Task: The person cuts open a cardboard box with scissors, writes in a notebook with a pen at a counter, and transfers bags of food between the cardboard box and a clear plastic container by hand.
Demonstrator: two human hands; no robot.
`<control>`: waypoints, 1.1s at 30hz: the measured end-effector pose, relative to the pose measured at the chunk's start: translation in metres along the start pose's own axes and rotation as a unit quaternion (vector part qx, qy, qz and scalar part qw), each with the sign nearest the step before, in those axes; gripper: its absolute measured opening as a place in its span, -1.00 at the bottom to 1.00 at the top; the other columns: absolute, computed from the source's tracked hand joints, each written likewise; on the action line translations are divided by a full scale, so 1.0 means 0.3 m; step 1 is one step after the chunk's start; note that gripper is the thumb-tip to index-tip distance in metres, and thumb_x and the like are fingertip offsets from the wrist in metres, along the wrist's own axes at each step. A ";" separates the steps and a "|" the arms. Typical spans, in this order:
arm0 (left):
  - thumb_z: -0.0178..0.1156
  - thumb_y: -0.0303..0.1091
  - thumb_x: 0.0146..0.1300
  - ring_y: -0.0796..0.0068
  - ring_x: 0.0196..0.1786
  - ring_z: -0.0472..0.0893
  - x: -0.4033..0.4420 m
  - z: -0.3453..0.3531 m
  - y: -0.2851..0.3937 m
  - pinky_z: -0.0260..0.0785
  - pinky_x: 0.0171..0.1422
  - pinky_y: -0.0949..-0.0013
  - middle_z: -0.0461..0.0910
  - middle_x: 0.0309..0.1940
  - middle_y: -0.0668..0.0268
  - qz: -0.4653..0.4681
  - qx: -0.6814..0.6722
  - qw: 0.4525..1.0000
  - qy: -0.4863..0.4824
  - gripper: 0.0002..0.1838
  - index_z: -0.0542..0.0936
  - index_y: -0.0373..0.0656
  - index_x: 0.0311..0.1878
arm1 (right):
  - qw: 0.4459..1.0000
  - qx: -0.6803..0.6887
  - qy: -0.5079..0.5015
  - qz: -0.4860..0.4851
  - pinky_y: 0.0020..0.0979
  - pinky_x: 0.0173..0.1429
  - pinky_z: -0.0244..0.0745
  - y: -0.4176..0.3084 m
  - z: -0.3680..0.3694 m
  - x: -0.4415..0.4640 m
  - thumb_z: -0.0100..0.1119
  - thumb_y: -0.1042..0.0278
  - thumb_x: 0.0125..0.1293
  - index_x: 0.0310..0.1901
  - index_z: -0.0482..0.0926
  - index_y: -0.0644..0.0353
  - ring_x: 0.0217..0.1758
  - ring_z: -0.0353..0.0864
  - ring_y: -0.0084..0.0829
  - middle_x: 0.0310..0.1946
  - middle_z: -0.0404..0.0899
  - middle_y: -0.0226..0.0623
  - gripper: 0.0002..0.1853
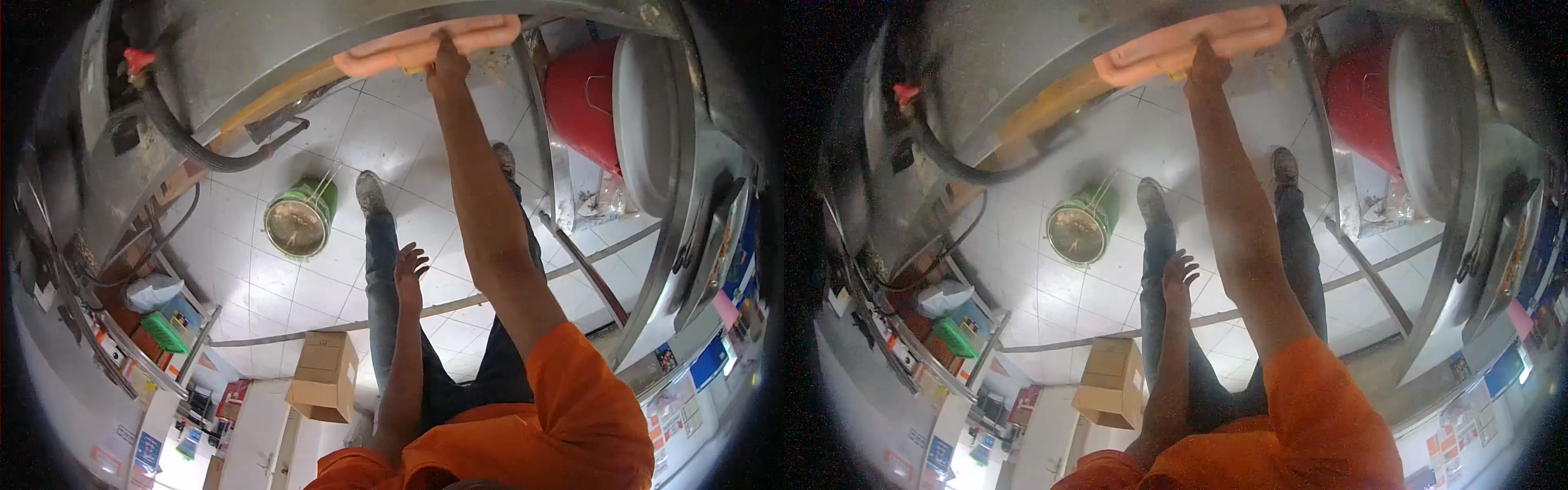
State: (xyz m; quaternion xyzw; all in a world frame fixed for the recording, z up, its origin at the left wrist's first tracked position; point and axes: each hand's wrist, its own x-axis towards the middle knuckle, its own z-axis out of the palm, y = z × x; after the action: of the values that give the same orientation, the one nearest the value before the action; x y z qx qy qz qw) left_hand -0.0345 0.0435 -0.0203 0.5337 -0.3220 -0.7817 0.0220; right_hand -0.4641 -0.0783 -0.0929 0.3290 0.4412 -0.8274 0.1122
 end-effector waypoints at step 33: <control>-0.06 0.33 0.27 0.13 0.24 0.48 1.109 0.908 1.069 0.30 0.28 0.17 0.51 0.16 -0.01 0.163 0.545 0.795 -0.212 -0.16 0.41 -0.31 0.26 | 0.958 -0.024 0.268 -0.099 -0.47 -0.43 0.27 0.259 -1.162 -0.331 0.20 0.34 0.09 -0.42 0.52 0.21 -0.51 0.37 -0.56 -0.53 0.41 -0.51 -0.87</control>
State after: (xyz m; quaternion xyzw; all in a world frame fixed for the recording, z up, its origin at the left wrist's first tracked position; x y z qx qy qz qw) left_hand -0.5077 -0.2055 -0.0635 0.2178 -0.7733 -0.5553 -0.2147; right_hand -0.1965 0.1460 -0.2172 0.4905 0.5052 -0.7050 -0.0849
